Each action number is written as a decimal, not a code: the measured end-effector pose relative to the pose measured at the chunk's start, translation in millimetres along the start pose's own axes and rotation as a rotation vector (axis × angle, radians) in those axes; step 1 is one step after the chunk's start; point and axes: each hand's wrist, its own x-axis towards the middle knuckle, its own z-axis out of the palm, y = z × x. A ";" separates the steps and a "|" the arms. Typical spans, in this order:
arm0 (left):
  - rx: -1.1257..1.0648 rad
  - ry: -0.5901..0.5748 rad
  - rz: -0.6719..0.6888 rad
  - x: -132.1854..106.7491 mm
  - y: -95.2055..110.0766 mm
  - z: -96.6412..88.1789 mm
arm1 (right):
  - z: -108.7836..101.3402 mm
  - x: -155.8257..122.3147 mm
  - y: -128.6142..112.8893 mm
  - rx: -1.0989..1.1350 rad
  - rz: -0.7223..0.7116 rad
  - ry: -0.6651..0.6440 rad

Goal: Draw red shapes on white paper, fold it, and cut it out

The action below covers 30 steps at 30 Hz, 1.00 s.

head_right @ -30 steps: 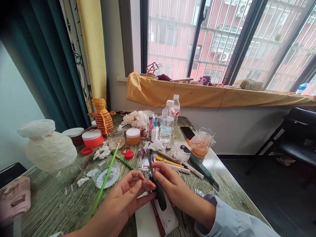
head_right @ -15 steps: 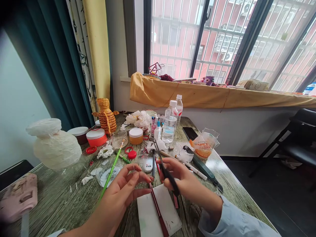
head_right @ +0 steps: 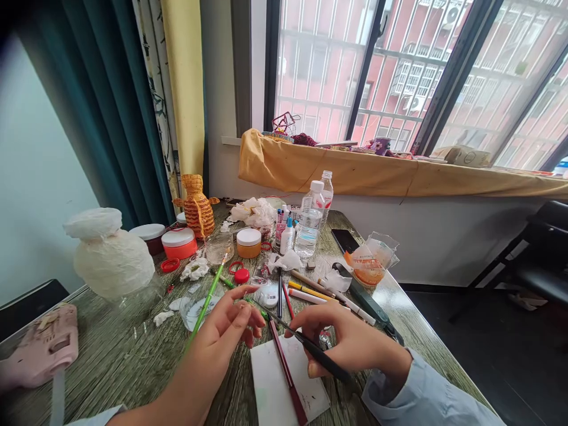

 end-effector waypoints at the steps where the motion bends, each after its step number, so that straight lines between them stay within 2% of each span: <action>1: 0.006 0.007 -0.005 0.2 0.4 0.4 | 0.3 0.1 0.3 -0.019 0.016 0.008; 5: 0.050 0.019 -0.006 -0.4 1.4 1.3 | 1.2 0.9 -0.1 -0.051 0.061 0.027; 10: 0.103 -0.020 0.046 -3.1 -0.2 1.0 | 2.3 2.9 2.4 -0.029 0.063 0.011; 16: -0.020 -0.092 -0.024 -2.8 3.7 2.3 | 7.6 5.2 7.3 0.044 0.077 -0.021; 22: -0.163 -0.196 -0.095 -4.3 12.1 1.7 | 10.4 4.1 1.6 0.072 0.098 -0.038; 26: -0.235 -0.241 -0.168 -6.1 10.5 1.4 | 12.3 2.8 -4.1 0.066 0.098 -0.048; 30: -0.305 -0.262 -0.160 -3.9 6.6 1.0 | 14.2 2.7 -2.6 0.115 0.084 -0.023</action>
